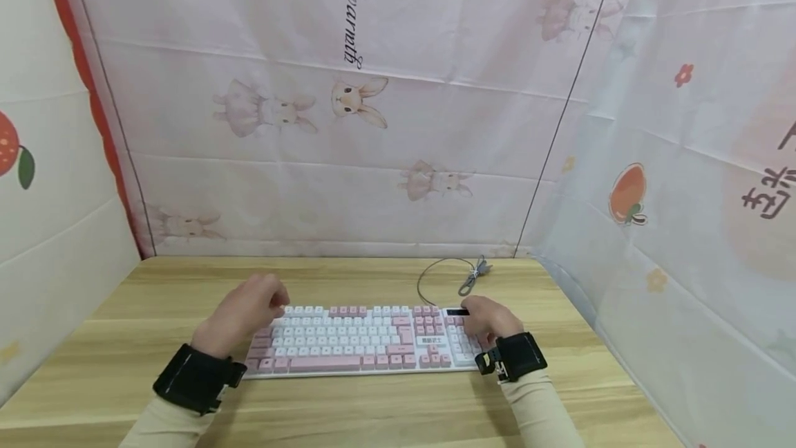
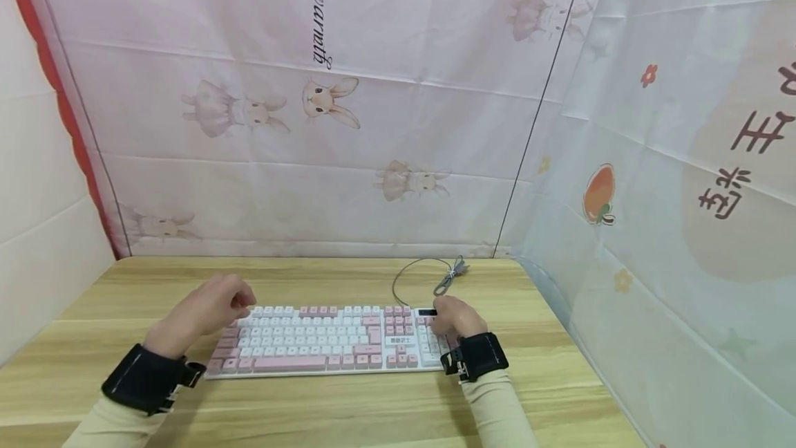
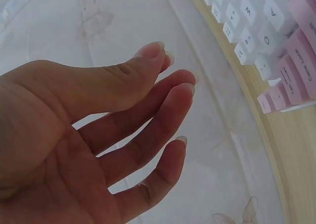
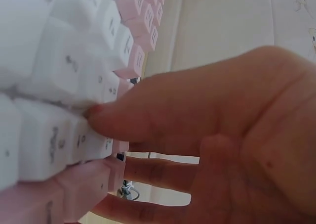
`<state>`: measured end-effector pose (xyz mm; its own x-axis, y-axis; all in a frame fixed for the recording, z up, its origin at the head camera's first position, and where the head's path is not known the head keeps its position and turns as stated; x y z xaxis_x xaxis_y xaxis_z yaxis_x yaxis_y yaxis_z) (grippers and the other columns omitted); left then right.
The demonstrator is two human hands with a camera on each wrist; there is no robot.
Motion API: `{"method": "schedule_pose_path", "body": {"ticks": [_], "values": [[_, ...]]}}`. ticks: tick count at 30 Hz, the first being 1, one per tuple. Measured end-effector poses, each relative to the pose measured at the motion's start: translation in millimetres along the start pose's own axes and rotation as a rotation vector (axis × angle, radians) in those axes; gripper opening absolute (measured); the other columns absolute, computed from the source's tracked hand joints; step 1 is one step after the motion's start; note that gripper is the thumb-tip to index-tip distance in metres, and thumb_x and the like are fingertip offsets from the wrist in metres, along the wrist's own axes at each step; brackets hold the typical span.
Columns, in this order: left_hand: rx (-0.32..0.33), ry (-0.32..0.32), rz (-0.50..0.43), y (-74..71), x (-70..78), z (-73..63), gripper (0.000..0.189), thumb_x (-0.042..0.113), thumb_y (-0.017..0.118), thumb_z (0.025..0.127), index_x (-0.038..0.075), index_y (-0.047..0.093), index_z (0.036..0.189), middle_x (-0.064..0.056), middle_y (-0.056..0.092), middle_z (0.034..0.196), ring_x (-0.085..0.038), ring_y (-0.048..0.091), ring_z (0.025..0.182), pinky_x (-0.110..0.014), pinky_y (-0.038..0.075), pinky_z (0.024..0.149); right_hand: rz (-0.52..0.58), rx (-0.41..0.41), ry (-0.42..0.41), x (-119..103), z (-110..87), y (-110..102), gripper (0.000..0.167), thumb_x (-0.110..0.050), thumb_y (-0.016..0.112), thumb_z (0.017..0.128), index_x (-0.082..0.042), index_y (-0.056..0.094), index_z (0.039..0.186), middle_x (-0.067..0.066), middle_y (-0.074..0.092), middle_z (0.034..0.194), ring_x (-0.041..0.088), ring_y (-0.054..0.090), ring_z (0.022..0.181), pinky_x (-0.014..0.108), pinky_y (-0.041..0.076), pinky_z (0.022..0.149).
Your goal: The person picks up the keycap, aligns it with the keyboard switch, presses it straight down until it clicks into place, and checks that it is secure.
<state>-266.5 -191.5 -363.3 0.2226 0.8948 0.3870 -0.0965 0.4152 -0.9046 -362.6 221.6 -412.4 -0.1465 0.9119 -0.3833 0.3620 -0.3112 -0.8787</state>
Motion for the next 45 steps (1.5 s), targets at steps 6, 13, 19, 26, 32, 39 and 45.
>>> {"method": "schedule_pose_path", "body": {"ticks": [6,13,19,26,32,39,45], "values": [[0.0,0.001,-0.001,-1.8,0.2,-5.7,0.013,-0.004,0.077,0.083,0.005,0.079,0.094,-0.006,0.071,0.089,-0.018,0.061,0.08,-0.04,0.055,0.072,-0.023,-0.011,-0.03,-1,-1.2,0,0.042,0.004,0.061,0.088,0.0,0.062,0.13,0.012,0.064,0.104,0.02,0.061,0.067,0.032,0.052,0.051],[-0.002,0.027,-0.023,-6.2,4.4,-11.8,0.015,-0.002,0.078,0.083,0.003,0.079,0.096,-0.007,0.073,0.089,-0.017,0.064,0.08,-0.038,0.055,0.071,-0.051,-0.017,-0.059,-4,-0.4,0,0.05,0.003,0.062,0.088,0.002,0.058,0.138,0.014,0.065,0.112,0.02,0.063,0.064,0.032,0.054,0.052],[-0.018,0.048,-0.037,-7.9,10.3,-15.0,0.016,-0.002,0.079,0.083,0.005,0.079,0.098,-0.006,0.074,0.09,-0.015,0.064,0.081,-0.037,0.055,0.073,-0.072,-0.031,-0.063,-1,1.7,0,0.042,0.002,0.061,0.089,0.0,0.062,0.131,0.013,0.064,0.109,0.019,0.061,0.061,0.03,0.052,0.049],[-0.037,0.046,-0.044,-8.1,16.6,-16.6,0.016,0.0,0.078,0.085,0.007,0.079,0.1,-0.003,0.074,0.091,-0.013,0.062,0.082,-0.033,0.053,0.073,-0.075,-0.043,-0.073,2,-1.0,-2,0.028,0.002,0.061,0.09,-0.004,0.065,0.117,0.009,0.062,0.099,0.019,0.061,0.066,0.031,0.054,0.052],[-0.045,0.095,-0.052,-10.9,24.7,-19.4,0.021,0.009,0.079,0.088,0.006,0.078,0.109,-0.007,0.076,0.103,-0.016,0.065,0.088,-0.035,0.056,0.077,-0.069,-0.044,-0.079,3,-1.0,-5,0.03,0.001,0.061,0.09,-0.002,0.064,0.121,0.011,0.063,0.103,0.019,0.062,0.065,0.032,0.055,0.053],[-0.019,0.181,-0.034,-14.1,33.6,-27.0,0.052,0.022,0.079,0.09,0.001,0.064,0.134,-0.02,0.069,0.131,-0.036,0.068,0.112,-0.05,0.057,0.093,-0.075,-0.06,-0.073,7,-1.5,-5,0.049,0.0,0.062,0.091,0.002,0.056,0.14,0.015,0.064,0.119,0.017,0.062,0.07,0.032,0.056,0.054],[0.023,0.199,-0.014,-15.7,38.6,-30.4,0.063,0.026,0.077,0.092,0.0,0.054,0.145,-0.024,0.06,0.144,-0.045,0.058,0.131,-0.059,0.048,0.106,-0.048,-0.067,-0.052,10,-4.7,-8,0.056,-0.004,0.063,0.093,0.0,0.05,0.147,0.019,0.06,0.134,0.019,0.063,0.078,0.033,0.057,0.056]]}}
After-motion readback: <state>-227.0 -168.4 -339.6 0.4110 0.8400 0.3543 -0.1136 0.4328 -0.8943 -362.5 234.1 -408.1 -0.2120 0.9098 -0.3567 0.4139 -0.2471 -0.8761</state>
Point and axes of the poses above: each hand's wrist, its own z-axis towards the middle knuckle, its own y-axis out of the palm, x = y × z, the point moved 2 cm from there along z, towards the middle knuckle
